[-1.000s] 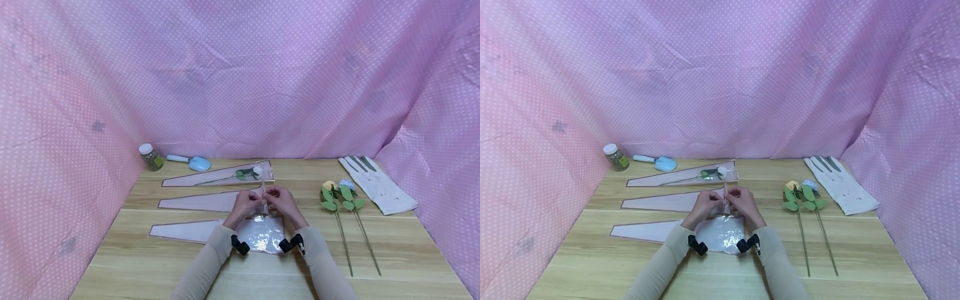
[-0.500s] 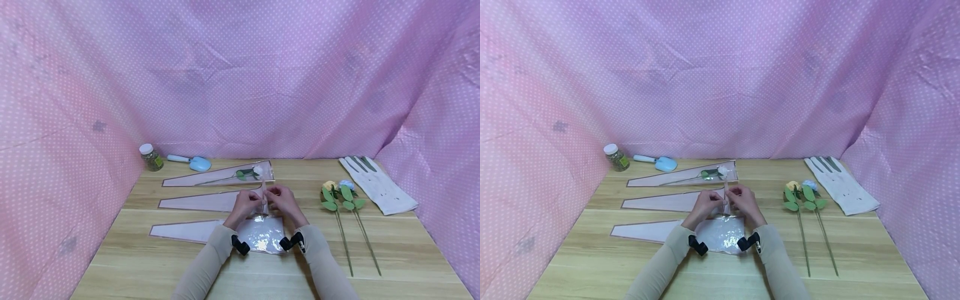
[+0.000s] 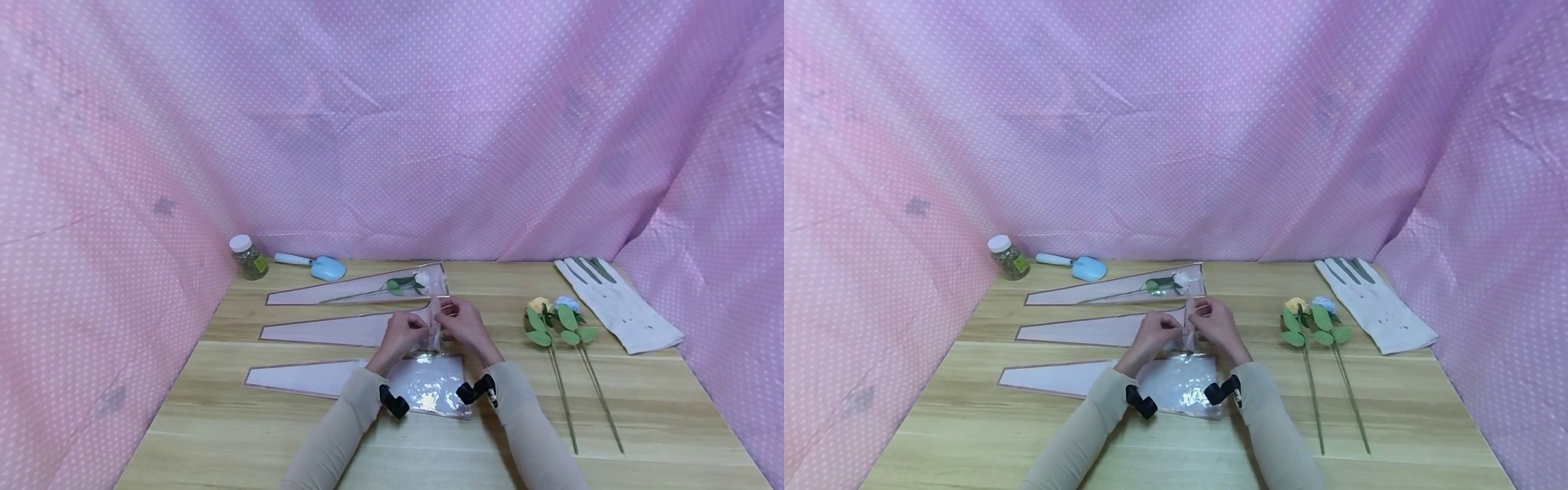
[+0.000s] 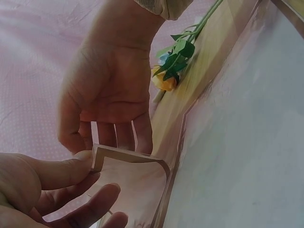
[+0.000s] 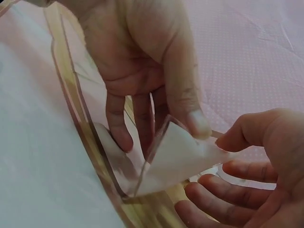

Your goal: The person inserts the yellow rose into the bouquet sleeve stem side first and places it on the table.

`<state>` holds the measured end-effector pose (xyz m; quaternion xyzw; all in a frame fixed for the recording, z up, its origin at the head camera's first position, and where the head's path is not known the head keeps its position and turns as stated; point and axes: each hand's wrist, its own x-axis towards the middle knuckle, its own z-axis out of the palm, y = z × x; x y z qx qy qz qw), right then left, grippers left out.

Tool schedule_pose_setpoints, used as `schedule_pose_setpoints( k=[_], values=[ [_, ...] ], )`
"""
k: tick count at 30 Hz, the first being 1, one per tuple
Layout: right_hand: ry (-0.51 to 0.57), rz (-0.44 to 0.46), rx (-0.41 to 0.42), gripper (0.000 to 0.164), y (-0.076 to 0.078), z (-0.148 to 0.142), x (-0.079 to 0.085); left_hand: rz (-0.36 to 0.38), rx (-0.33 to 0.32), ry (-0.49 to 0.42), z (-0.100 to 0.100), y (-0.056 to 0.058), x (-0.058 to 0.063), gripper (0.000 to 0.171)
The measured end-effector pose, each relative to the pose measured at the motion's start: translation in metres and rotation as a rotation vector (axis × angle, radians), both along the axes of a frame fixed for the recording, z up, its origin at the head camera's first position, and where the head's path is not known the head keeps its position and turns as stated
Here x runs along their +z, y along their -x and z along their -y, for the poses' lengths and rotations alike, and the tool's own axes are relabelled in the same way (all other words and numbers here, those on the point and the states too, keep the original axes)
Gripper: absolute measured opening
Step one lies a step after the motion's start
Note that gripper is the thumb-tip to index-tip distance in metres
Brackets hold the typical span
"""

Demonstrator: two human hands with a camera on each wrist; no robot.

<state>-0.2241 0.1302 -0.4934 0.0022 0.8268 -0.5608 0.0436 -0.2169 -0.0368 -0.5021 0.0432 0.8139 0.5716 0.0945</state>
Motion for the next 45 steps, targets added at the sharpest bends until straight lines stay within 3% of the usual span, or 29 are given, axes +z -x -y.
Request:
schedule_pose_setpoints(
  k=[5,12,19,24,33,38,45],
  values=[
    [-0.023,-0.044,-0.011,0.031,0.0,-0.007,0.0,0.022,0.008,0.018,0.001,-0.002,0.002,0.006],
    [0.058,0.024,-0.017,0.033,0.0,-0.017,-0.001,-0.02,0.016,0.027,0.001,-0.001,0.001,0.007],
    [0.061,0.021,-0.028,0.027,-0.001,-0.018,-0.003,-0.028,0.04,-0.002,-0.001,0.0,-0.002,0.007],
    [0.064,0.014,-0.03,0.027,-0.002,-0.017,-0.005,-0.075,0.034,-0.004,-0.002,-0.003,0.0,0.021],
    [0.03,-0.005,-0.042,0.025,0.001,-0.014,-0.007,-0.145,0.02,0.091,-0.007,0.001,-0.004,0.032],
    [0.003,-0.016,-0.042,0.024,0.003,-0.013,-0.007,-0.192,0.005,0.121,-0.008,0.001,-0.005,0.03],
    [-0.028,-0.028,-0.045,0.022,0.002,-0.011,-0.006,-0.205,0.017,0.104,-0.009,0.004,-0.008,0.015]
  ],
)
